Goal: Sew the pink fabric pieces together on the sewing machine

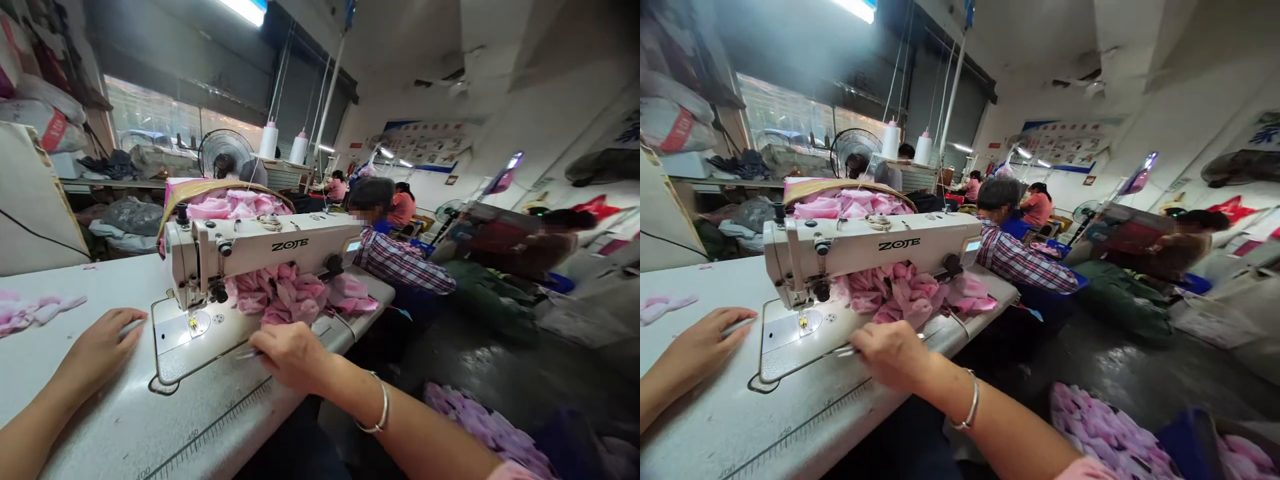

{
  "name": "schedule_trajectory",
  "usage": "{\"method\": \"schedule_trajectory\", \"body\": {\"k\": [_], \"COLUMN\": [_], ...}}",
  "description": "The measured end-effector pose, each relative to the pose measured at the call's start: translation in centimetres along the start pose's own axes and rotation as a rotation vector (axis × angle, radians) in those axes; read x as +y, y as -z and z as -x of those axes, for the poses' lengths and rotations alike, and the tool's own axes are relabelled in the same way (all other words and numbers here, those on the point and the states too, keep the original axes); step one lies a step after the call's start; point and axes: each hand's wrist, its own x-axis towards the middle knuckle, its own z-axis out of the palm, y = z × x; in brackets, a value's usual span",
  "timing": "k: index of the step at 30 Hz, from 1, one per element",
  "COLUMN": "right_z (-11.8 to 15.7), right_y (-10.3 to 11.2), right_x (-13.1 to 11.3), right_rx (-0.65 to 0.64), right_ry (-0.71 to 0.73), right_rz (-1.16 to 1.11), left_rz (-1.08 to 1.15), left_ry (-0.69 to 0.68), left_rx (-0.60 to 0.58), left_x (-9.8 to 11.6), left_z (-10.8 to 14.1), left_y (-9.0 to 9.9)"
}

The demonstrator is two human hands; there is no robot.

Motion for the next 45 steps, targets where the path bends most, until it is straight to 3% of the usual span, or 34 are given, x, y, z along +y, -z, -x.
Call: {"method": "schedule_trajectory", "body": {"k": [4, 9, 17, 21, 25, 28, 31, 34, 40, 45], "right_z": [2.5, 3.3, 1.3, 0.4, -0.5, -1.5, -2.5, -3.4, -4.7, -5.6], "right_y": [-1.3, -2.1, 0.6, 1.0, 0.9, 0.7, 0.1, -0.6, -1.5, -2.3], "right_x": [2.4, 3.6, 4.1, 4.0, 3.2, 2.0, 0.6, -0.8, -2.2, -2.0], "right_rx": [-0.034, 0.000, 0.243, 0.288, 0.280, 0.256, 0.221, 0.187, 0.107, 0.114], "right_ry": [-0.268, -0.323, -0.399, -0.404, -0.378, -0.352, -0.318, -0.258, -0.221, -0.176], "right_rz": [0.076, 0.003, -0.283, -0.420, -0.541, -0.725, -0.886, -0.984, -1.132, -0.960], "left_rz": [0.013, 0.029, 0.066, 0.126, 0.241, 0.518, 0.674, 0.705, 0.671, 0.603], "left_ry": [-0.023, -0.024, 0.008, 0.031, 0.031, 0.032, 0.043, 0.017, 0.019, 0.023], "left_rx": [0.028, 0.007, -0.036, -0.114, -0.263, -0.463, -0.483, -0.454, -0.363, -0.386], "left_x": [-0.2, 0.3, 2.1, 3.8, 7.3, 10.3, 12.2, 12.6, 11.5, 11.0], "left_z": [-0.1, 0.2, 0.7, 1.2, 2.5, 3.7, 4.4, 4.5, 4.0, 3.9], "left_y": [-0.2, 0.3, 1.4, 1.7, 1.9, 1.7, 1.3, 0.9, 0.7, 0.7]}}
